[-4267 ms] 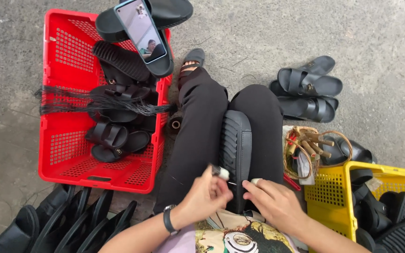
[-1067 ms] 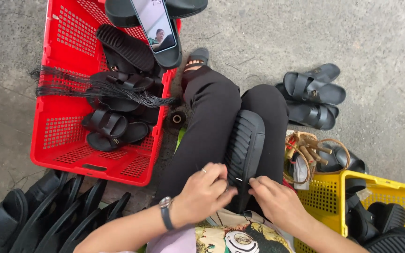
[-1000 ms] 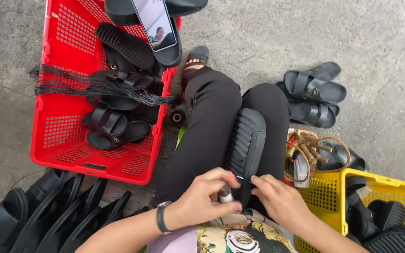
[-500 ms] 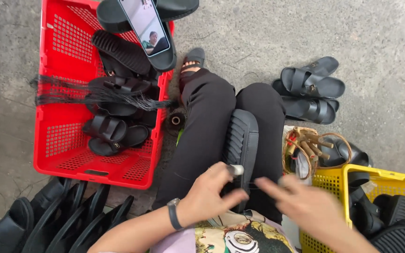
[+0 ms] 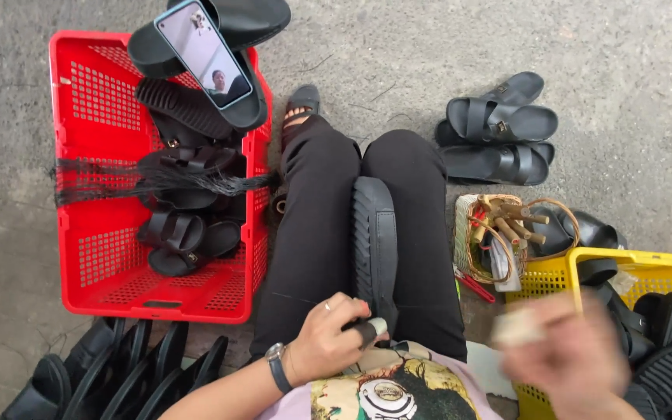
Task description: Hand-sewing the sole of a black sandal using a needle and thread while sitting on the floor.
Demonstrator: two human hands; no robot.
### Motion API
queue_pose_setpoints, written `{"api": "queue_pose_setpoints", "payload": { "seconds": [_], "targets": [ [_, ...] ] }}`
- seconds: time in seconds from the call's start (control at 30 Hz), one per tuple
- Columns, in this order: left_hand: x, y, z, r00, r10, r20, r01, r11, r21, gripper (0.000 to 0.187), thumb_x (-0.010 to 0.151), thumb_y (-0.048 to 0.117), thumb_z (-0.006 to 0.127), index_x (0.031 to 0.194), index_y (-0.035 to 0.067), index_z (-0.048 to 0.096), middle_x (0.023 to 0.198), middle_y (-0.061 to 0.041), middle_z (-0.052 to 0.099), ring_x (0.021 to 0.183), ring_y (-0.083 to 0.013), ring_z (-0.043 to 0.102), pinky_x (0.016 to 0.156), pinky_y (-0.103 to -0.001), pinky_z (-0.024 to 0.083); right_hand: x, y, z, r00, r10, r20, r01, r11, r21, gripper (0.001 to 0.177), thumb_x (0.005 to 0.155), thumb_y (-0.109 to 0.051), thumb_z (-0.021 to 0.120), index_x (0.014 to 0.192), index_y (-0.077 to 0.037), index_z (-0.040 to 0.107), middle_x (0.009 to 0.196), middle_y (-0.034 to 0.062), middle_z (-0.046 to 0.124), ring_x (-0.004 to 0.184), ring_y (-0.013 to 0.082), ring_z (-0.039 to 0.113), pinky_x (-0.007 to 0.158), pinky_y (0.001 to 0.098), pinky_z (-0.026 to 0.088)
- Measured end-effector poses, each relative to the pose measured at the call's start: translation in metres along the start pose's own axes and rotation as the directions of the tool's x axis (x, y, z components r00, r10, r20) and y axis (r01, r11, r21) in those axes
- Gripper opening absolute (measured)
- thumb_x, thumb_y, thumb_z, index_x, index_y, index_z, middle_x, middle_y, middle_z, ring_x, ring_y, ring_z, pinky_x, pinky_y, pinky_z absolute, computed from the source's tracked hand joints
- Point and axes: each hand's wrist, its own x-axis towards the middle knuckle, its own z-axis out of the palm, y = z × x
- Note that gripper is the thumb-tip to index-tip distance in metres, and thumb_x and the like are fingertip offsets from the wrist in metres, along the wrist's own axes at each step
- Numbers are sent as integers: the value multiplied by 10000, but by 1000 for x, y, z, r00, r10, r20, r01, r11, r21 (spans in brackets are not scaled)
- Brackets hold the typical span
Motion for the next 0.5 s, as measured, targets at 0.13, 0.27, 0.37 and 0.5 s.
{"api": "queue_pose_setpoints", "payload": {
  "seconds": [0.13, 0.27, 0.37, 0.5],
  "targets": [
    [-2, -9, -6, 941, -252, 228, 215, 961, 175, 507, 796, 457, 723, 789, 13, 479, 899, -128, 522, 701, -281, 494, 507, -368, 448, 21, -31, 25, 722, -632, 282, 637, 766, 85, 400, 816, -93, 600, 1212, -85, 542, 964, 148, 550, 803, 175, 432, 660, 316, 345],
    [-2, -11, -13, 739, -483, 470, 447, 873, 193, 400, 897, 433, 623, 851, 36, 597, 861, -87, 457, 788, -294, 521, 548, -450, 471, 47, -7, 56, 512, -460, 726, 847, 130, -515, 552, 883, -366, 617, 1346, -109, 461, 1211, 86, 650, 1004, 245, 668, 838, 369, 527],
    [4, -23, -18, 728, -509, 459, 686, 524, -505, 275, 961, 299, 517, 823, 117, 669, 976, -29, 407, 950, -154, 444, 845, -311, 385, 39, -7, 63, 599, -523, 606, 792, 498, -353, 153, 832, -117, 618, 942, -54, 704, 597, -12, 667, 434, 95, 545, 402, 247, 428],
    [57, -36, -37, 712, -485, 508, 695, 381, -610, 481, 981, 400, 378, 1062, 54, 703, 1250, -41, 517, 1075, -127, 530, 668, -213, 416, 39, -9, 67, 677, -500, 541, 724, 586, -365, 181, 834, -132, 611, 964, -52, 709, 768, 27, 780, 644, 123, 769, 549, 234, 601]
  ]
}}
